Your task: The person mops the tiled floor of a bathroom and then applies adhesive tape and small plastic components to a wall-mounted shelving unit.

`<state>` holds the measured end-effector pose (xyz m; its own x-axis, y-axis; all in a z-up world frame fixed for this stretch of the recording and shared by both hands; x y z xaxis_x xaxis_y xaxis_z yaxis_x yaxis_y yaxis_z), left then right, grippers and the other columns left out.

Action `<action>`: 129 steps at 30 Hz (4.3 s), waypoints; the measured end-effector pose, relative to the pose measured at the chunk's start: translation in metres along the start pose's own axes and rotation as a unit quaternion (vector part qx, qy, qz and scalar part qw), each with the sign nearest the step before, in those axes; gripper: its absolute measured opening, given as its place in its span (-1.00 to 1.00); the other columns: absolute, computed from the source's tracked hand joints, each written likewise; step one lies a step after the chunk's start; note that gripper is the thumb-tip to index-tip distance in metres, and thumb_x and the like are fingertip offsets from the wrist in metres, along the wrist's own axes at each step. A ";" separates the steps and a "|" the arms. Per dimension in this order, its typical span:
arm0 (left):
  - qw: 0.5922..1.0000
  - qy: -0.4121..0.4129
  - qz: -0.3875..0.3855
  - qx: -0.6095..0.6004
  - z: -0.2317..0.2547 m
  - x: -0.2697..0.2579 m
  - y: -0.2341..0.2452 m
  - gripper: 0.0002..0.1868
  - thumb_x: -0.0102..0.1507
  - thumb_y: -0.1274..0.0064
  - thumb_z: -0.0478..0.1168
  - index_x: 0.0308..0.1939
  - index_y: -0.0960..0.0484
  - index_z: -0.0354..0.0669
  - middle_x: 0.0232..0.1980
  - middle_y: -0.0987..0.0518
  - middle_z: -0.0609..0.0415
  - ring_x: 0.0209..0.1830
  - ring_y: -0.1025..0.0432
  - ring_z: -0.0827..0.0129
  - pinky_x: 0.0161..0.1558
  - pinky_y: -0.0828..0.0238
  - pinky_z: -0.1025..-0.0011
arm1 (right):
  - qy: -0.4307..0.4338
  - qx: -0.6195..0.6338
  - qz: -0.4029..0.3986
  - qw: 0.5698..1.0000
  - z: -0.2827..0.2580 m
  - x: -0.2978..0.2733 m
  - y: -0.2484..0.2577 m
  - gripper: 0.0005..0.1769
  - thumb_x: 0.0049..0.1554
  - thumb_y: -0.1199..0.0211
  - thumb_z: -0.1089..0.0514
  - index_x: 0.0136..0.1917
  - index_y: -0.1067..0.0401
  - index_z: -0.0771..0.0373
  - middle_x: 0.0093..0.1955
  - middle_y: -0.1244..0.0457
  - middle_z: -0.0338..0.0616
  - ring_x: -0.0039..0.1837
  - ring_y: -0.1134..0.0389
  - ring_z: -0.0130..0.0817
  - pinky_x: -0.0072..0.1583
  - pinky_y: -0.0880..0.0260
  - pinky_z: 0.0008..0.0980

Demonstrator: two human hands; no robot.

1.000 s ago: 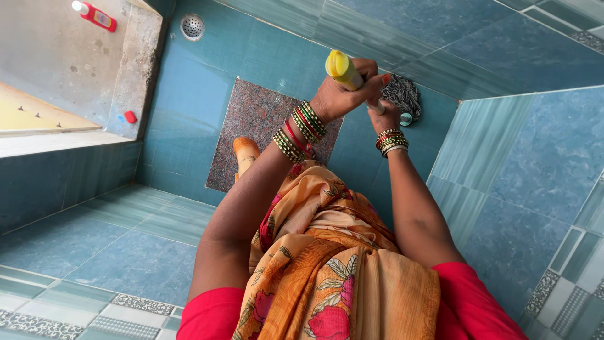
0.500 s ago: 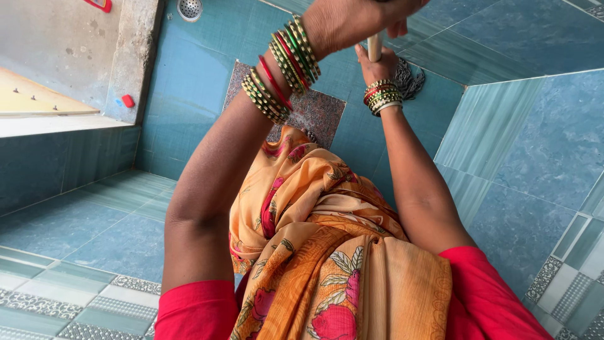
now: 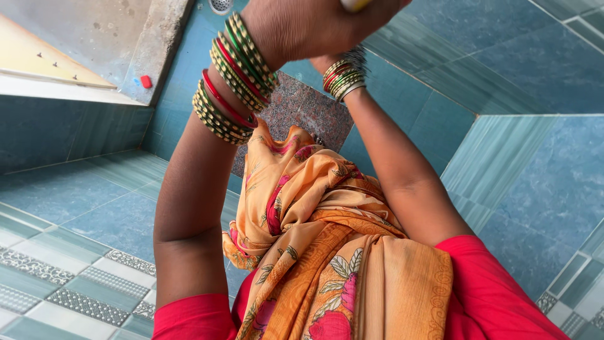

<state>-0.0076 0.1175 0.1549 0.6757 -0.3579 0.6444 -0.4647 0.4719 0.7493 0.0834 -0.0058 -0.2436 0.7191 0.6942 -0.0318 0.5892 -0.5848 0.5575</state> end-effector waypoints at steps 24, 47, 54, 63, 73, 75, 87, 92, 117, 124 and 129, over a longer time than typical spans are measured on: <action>0.835 0.201 0.144 -0.492 -0.031 -0.072 -0.052 -0.73 0.56 -0.21 -0.22 -0.19 -0.68 -0.32 -0.12 -0.66 -0.07 -0.01 -0.59 0.17 0.08 -0.60 0.33 | -0.054 -0.134 -0.053 0.988 -0.050 -0.067 0.088 -0.72 0.13 -0.41 -0.06 -0.17 -0.60 0.20 -0.31 -0.41 -0.08 -0.27 -0.45 -0.26 -0.18 -0.45 -0.20; 0.789 0.297 -0.071 -0.533 0.091 0.009 -0.187 -0.61 0.31 -0.23 -0.13 -0.53 -0.49 -0.22 -0.55 -0.48 0.15 -0.55 -0.40 0.50 -0.48 -0.38 0.46 | -0.350 -0.184 0.125 0.910 0.070 -0.220 0.198 -0.69 -0.10 -0.56 0.00 -0.14 -0.61 0.17 -0.19 -0.44 -0.05 -0.12 -0.49 -0.15 -0.03 -0.49 -0.16; 0.784 0.311 -0.050 -0.536 0.050 0.002 -0.112 -0.66 0.33 -0.21 -0.13 -0.47 -0.53 -0.23 -0.51 -0.53 0.14 -0.52 -0.45 0.49 -0.47 -0.41 0.46 | -0.273 -0.201 0.142 0.930 0.062 -0.169 0.142 -0.56 0.05 -0.38 -0.22 -0.23 -0.58 0.23 -0.34 -0.35 0.09 -0.24 -0.44 0.04 -0.17 -0.40 -0.03; 0.871 0.241 -0.004 -0.427 0.001 -0.025 0.016 -0.63 0.33 -0.24 -0.22 -0.50 -0.48 -0.31 -0.51 -0.48 -0.02 -0.55 -0.37 0.20 -0.39 -0.38 0.31 | -0.142 0.371 0.056 0.916 0.046 -0.058 0.004 -0.45 0.26 -0.28 -0.29 0.16 -0.40 0.23 0.10 -0.35 0.07 0.16 -0.39 -0.08 0.15 -0.42 -0.11; 0.941 0.218 0.044 -0.256 -0.044 -0.087 0.079 -0.74 0.35 -0.30 -0.13 -0.34 -0.63 -0.17 -0.44 -0.58 0.00 -0.48 -0.49 0.16 -0.40 -0.40 0.28 | -0.039 0.098 -0.100 0.989 -0.064 0.016 -0.103 -0.48 0.21 -0.31 -0.30 0.07 -0.44 0.19 -0.02 -0.37 0.01 0.06 -0.43 -0.10 0.06 -0.45 -0.14; 0.939 0.236 0.048 -0.244 -0.055 -0.099 0.085 -0.68 0.36 -0.30 -0.17 -0.43 -0.59 -0.20 -0.52 -0.53 -0.01 -0.55 -0.46 0.19 -0.45 -0.35 0.27 | -0.014 0.065 -0.115 0.991 -0.081 0.028 -0.113 -0.49 0.20 -0.31 -0.30 0.05 -0.45 0.18 -0.04 -0.38 -0.01 0.04 -0.44 -0.11 0.04 -0.45 -0.14; 0.846 0.338 0.175 -0.374 -0.101 -0.168 0.084 -0.60 0.49 -0.25 -0.28 -0.38 -0.43 -0.30 -0.45 -0.50 0.04 -0.59 -0.42 0.43 -0.53 -0.26 0.50 | 0.008 -0.069 -0.120 0.990 -0.134 0.040 -0.133 -0.60 0.11 -0.36 -0.27 -0.25 -0.53 0.07 -0.30 -0.40 -0.18 -0.25 -0.48 -0.22 -0.19 -0.47 -0.18; 0.791 0.354 0.249 -0.431 -0.101 -0.200 0.096 -0.59 0.53 -0.22 -0.23 -0.34 -0.42 -0.31 -0.51 -0.51 -0.05 -0.60 -0.47 0.33 -0.50 -0.44 0.46 | -0.043 -0.168 -0.152 0.973 -0.135 0.023 -0.138 -0.60 0.12 -0.34 -0.29 -0.29 -0.51 0.02 -0.39 -0.36 -0.18 -0.34 -0.41 -0.27 -0.25 -0.43 -0.21; 0.677 0.374 0.226 -0.593 -0.015 -0.100 -0.136 -0.67 0.43 -0.10 -0.33 -0.42 -0.39 -0.24 -0.46 -0.52 0.02 -0.49 -0.51 0.38 -0.22 -0.66 0.29 | -0.260 -0.310 -0.058 0.913 0.050 -0.100 0.097 -0.68 0.17 -0.18 -0.20 -0.26 -0.48 0.01 -0.30 -0.35 -0.14 -0.24 -0.37 -0.11 -0.21 -0.36 -0.09; 0.650 0.305 0.153 -0.679 0.036 -0.019 -0.194 -0.66 0.39 -0.09 -0.39 -0.44 -0.32 -0.23 -0.44 -0.48 0.07 -0.47 -0.46 0.45 -0.31 -0.55 0.41 | -0.303 -0.325 -0.009 0.896 0.081 -0.148 0.184 -0.74 0.16 -0.21 -0.14 -0.18 -0.54 0.01 -0.17 -0.41 -0.15 -0.10 -0.44 -0.03 -0.10 -0.46 -0.01; 0.727 0.231 0.090 -0.640 0.071 0.027 -0.202 -0.69 0.37 -0.10 -0.40 -0.44 -0.36 -0.23 -0.47 -0.53 0.06 -0.50 -0.47 0.45 -0.38 -0.47 0.44 | -0.317 -0.342 0.020 0.884 0.091 -0.181 0.220 -0.71 0.22 -0.20 -0.16 -0.15 -0.54 0.03 -0.13 -0.41 -0.15 -0.08 -0.44 -0.04 -0.12 -0.45 -0.02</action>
<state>0.0639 -0.0448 0.0317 0.9274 -0.0275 0.3731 0.1441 0.9466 -0.2884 0.1165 -0.2986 -0.1910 0.9245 0.1757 -0.3382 0.3532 -0.0617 0.9335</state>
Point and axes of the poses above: each hand's wrist, its own x-axis towards the middle knuckle, its own y-axis out of the back of the hand, z = x × y, the point moved 4 cm from there along x, towards the middle knuckle
